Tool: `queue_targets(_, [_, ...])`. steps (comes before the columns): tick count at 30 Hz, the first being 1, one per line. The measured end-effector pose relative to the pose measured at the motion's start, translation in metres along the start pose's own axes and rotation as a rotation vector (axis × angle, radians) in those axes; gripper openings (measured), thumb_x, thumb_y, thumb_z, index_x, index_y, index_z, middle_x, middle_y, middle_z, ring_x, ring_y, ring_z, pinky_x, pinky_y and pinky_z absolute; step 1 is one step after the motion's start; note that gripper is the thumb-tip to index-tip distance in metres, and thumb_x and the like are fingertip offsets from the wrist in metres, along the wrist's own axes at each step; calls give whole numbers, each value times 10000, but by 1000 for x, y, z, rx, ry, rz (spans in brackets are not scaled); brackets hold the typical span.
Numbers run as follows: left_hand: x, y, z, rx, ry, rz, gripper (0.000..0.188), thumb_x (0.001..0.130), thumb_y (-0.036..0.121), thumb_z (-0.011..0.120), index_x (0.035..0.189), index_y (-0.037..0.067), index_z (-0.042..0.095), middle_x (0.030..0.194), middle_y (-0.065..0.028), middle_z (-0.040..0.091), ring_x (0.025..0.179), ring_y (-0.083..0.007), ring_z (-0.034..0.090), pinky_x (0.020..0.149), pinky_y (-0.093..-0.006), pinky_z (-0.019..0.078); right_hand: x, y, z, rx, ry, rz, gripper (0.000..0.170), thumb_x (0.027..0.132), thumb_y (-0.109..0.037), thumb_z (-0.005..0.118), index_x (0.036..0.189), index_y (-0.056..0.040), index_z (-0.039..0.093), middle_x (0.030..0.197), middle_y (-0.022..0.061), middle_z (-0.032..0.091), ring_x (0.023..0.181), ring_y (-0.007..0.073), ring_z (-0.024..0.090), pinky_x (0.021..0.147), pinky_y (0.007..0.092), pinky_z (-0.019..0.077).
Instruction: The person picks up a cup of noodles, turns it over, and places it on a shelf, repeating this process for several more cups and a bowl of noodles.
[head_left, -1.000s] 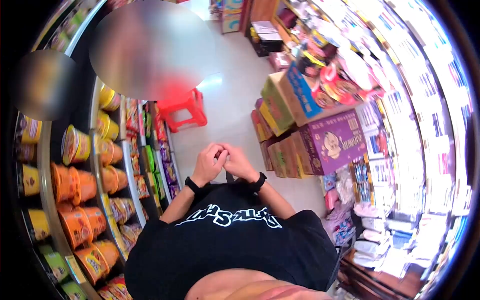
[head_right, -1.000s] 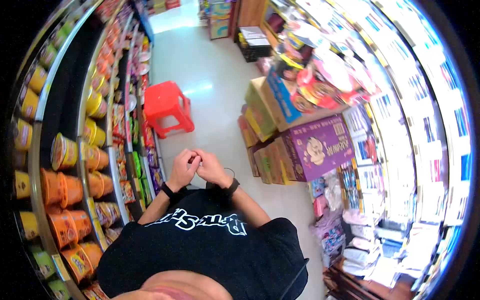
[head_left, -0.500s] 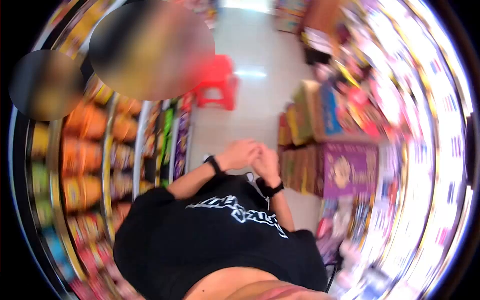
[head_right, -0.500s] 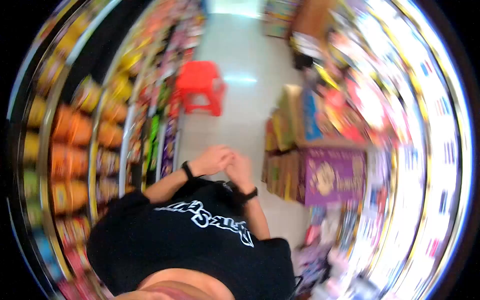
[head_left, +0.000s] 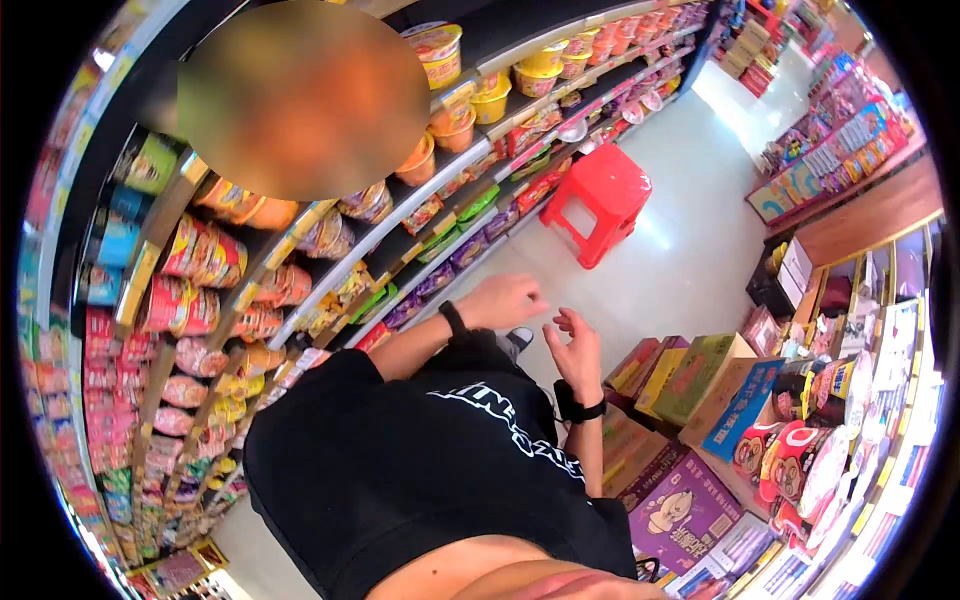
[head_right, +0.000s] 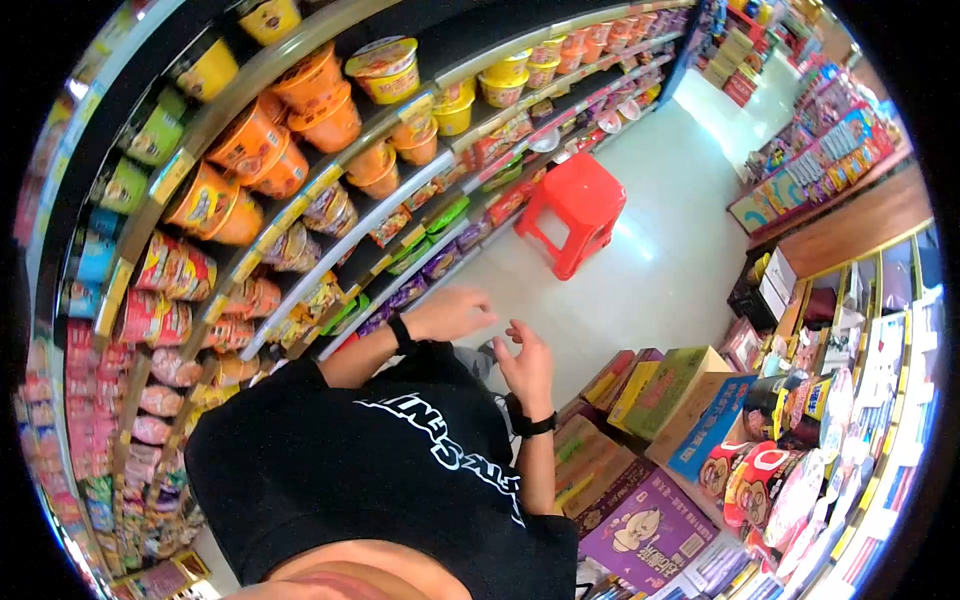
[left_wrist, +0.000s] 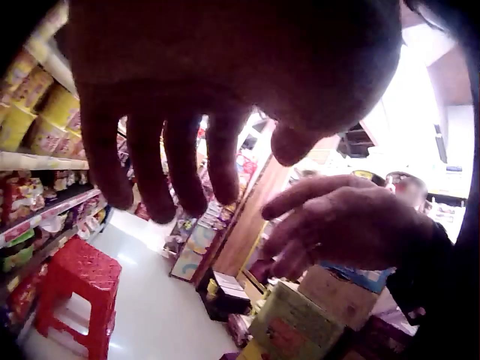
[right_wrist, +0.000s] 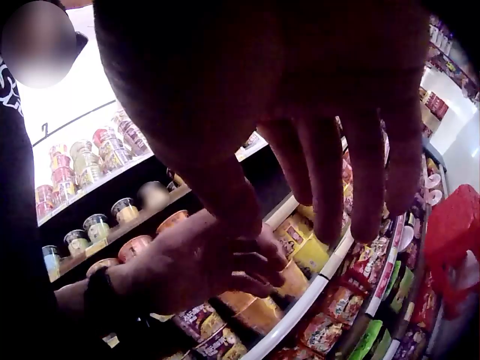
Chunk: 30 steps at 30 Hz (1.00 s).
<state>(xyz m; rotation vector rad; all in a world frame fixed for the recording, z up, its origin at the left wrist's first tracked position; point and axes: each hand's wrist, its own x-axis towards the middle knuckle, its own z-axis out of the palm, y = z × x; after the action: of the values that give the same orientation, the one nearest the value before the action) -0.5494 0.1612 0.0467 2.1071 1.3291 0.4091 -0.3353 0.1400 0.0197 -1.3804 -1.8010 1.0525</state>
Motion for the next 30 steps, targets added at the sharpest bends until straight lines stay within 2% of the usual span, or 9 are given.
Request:
queue_targets(4, [39,-52,-23,1,574,-26,303,911,264,672,1069,10,625,1047,-183,621,1041,-359,588,924,-419,467,1,9,-17,1,93,87,424,841,-218,736,1181,16,641,1023,170,728,925,312,705,822,389,549])
queue_targets(8, [99,-104,-69,-70,920,-134,442,950,318,658,1213,-19,547,1165,-186,610,1080,-293,603,962,-388,468,-12,26,-38,-53,258,264,389,871,-216,711,1176,14,640,1008,173,728,931,296,708,821,384,551])
queue_targets(10, [121,-103,-88,-435,800,-146,477,982,350,624,1270,-16,519,1178,-142,604,1068,-226,593,953,-360,471,-22,33,-53,-129,380,298,349,885,-212,697,1145,16,648,984,179,726,909,287,713,799,374,556])
queue_targets(14, [170,-109,-48,-488,531,-43,432,983,333,620,1251,4,547,1158,-127,616,1032,-217,595,923,-349,469,-41,24,-77,13,863,434,280,890,-193,690,1073,16,657,927,169,723,827,255,713,757,340,554])
queue_targets(16, [186,-92,-4,-554,325,9,394,978,309,625,1229,11,571,1152,-122,620,1052,-214,589,915,-349,472,-51,20,-86,32,1132,445,240,892,-175,704,1031,16,664,846,106,711,751,147,671,716,287,534])
queue_targets(23, [193,67,81,-693,-191,410,366,934,233,667,1210,5,587,1160,-139,637,1096,-253,607,931,-383,489,-101,8,-119,-123,1706,443,186,893,-117,710,1024,9,669,862,49,678,764,103,620,708,263,512])
queue_targets(26, [201,137,84,-664,-305,638,385,920,228,680,1213,-5,590,1154,-153,639,1089,-277,612,924,-380,489,-122,10,-144,-169,1844,389,194,899,-121,714,1047,-10,654,873,24,658,747,107,598,713,265,504])
queue_targets(28, [207,175,88,-659,-318,729,395,913,227,686,1217,-7,590,1152,-161,637,1084,-289,612,919,-380,489,-130,-1,-163,-72,1861,320,228,907,-117,710,1088,-5,628,950,43,653,787,114,593,726,265,503])
queue_targets(30, [209,213,89,-652,-318,800,406,906,226,693,1221,-9,590,1151,-168,636,1080,-301,612,914,-380,489,-138,-11,-184,-200,1914,292,271,915,-107,701,1134,18,602,1042,78,640,837,124,593,757,269,506])
